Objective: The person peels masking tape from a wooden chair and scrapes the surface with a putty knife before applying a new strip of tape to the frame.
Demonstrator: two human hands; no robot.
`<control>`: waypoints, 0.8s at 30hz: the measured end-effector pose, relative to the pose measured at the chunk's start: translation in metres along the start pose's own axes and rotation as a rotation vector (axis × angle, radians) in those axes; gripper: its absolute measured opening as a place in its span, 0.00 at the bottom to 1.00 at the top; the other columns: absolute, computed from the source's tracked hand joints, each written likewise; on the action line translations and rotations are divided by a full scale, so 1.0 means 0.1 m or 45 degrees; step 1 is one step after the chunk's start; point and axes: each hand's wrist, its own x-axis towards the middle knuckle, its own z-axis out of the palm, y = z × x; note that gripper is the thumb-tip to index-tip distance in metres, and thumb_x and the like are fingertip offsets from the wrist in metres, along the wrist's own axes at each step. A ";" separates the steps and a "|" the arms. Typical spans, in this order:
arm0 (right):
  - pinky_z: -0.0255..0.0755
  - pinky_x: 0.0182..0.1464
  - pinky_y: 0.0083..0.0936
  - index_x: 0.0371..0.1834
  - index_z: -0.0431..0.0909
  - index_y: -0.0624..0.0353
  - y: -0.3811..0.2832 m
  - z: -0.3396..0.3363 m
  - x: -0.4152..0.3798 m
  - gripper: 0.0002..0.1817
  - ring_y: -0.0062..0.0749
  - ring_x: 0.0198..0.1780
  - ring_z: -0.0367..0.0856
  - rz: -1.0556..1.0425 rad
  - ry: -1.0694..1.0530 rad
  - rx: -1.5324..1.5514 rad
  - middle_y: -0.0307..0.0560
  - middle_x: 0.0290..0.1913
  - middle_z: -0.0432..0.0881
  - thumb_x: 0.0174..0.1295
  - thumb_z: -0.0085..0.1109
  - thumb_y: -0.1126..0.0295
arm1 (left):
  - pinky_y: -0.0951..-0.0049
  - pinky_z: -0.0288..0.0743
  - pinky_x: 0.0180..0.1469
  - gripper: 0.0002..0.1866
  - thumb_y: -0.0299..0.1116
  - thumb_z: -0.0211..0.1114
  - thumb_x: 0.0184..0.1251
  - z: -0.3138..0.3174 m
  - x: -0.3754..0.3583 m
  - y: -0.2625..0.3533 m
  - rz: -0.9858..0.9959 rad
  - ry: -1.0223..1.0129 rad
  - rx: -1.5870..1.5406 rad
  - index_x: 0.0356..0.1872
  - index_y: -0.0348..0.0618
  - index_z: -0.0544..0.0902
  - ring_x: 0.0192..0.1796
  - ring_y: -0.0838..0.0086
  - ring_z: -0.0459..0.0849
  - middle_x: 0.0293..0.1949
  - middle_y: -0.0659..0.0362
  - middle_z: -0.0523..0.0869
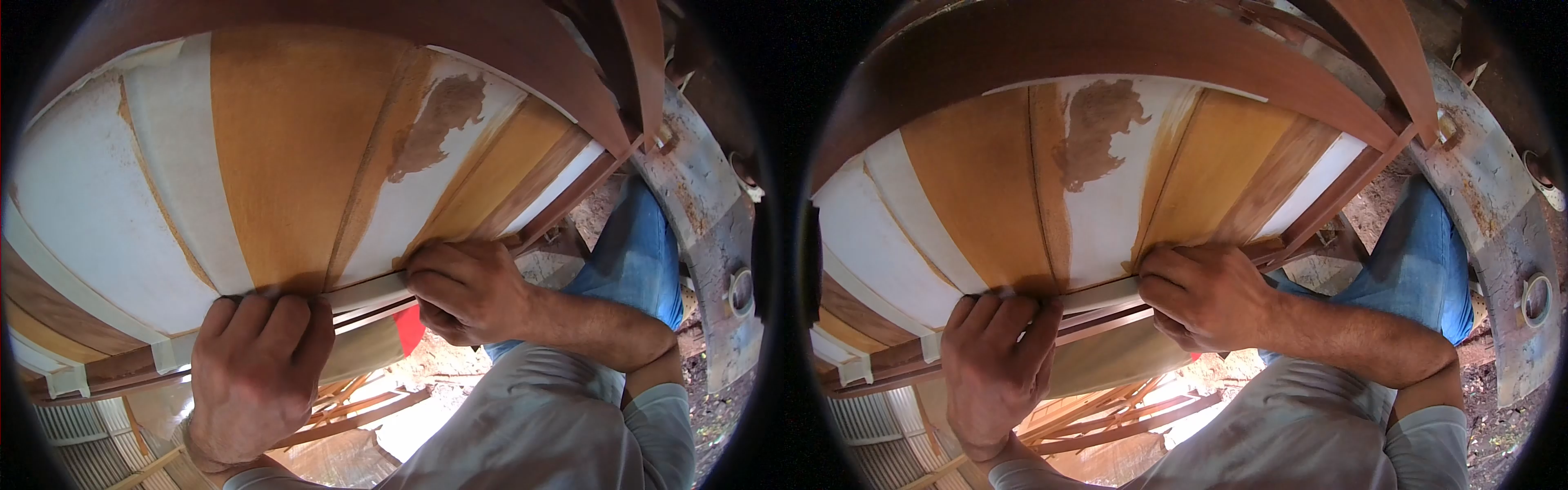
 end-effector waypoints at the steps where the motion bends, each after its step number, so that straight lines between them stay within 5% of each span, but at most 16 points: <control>1: 0.83 0.36 0.36 0.40 0.78 0.58 0.00 0.00 0.00 0.18 0.38 0.40 0.85 0.000 0.004 -0.002 0.45 0.45 0.79 0.46 0.75 0.73 | 0.64 0.73 0.38 0.17 0.31 0.66 0.53 0.00 0.00 0.00 -0.008 -0.006 0.001 0.43 0.35 0.90 0.37 0.66 0.81 0.35 0.58 0.77; 6: 0.80 0.29 0.32 0.41 0.81 0.60 0.02 0.05 -0.01 0.21 0.34 0.35 0.85 -0.038 0.091 -0.015 0.44 0.43 0.82 0.39 0.72 0.76 | 0.58 0.75 0.40 0.18 0.28 0.77 0.47 -0.05 0.03 0.07 -0.137 -0.070 -0.048 0.43 0.39 0.91 0.37 0.61 0.82 0.36 0.57 0.81; 9: 0.83 0.36 0.36 0.41 0.78 0.59 -0.02 -0.01 0.00 0.17 0.39 0.39 0.86 0.016 0.005 -0.010 0.46 0.45 0.79 0.48 0.74 0.74 | 0.58 0.75 0.40 0.18 0.28 0.77 0.48 -0.06 0.04 0.07 -0.154 -0.091 -0.043 0.43 0.39 0.91 0.37 0.61 0.82 0.35 0.57 0.81; 15: 0.84 0.37 0.36 0.42 0.78 0.59 0.00 -0.02 -0.01 0.19 0.39 0.40 0.87 0.002 -0.010 0.004 0.46 0.46 0.79 0.47 0.75 0.73 | 0.58 0.75 0.41 0.18 0.28 0.77 0.48 -0.05 0.06 0.09 -0.155 -0.075 -0.042 0.43 0.39 0.90 0.37 0.61 0.82 0.35 0.57 0.80; 18: 0.84 0.37 0.36 0.42 0.78 0.58 -0.01 -0.02 -0.01 0.19 0.39 0.40 0.87 0.006 -0.011 -0.003 0.45 0.47 0.79 0.47 0.75 0.73 | 0.63 0.74 0.37 0.15 0.30 0.66 0.52 -0.01 0.04 0.03 -0.057 -0.021 0.006 0.41 0.35 0.88 0.36 0.66 0.81 0.34 0.57 0.77; 21: 0.81 0.30 0.32 0.42 0.81 0.61 0.01 0.02 0.00 0.20 0.34 0.35 0.85 -0.034 0.072 -0.002 0.45 0.43 0.83 0.41 0.72 0.77 | 0.63 0.74 0.37 0.15 0.30 0.67 0.53 0.00 0.04 0.03 -0.061 -0.023 0.005 0.41 0.35 0.88 0.36 0.66 0.81 0.34 0.57 0.76; 24: 0.81 0.29 0.32 0.42 0.82 0.61 0.03 0.05 -0.01 0.20 0.34 0.35 0.86 -0.040 0.079 -0.001 0.45 0.43 0.83 0.41 0.72 0.77 | 0.58 0.76 0.41 0.17 0.27 0.77 0.48 -0.04 0.05 0.09 -0.176 -0.088 -0.029 0.43 0.39 0.90 0.38 0.61 0.83 0.35 0.57 0.80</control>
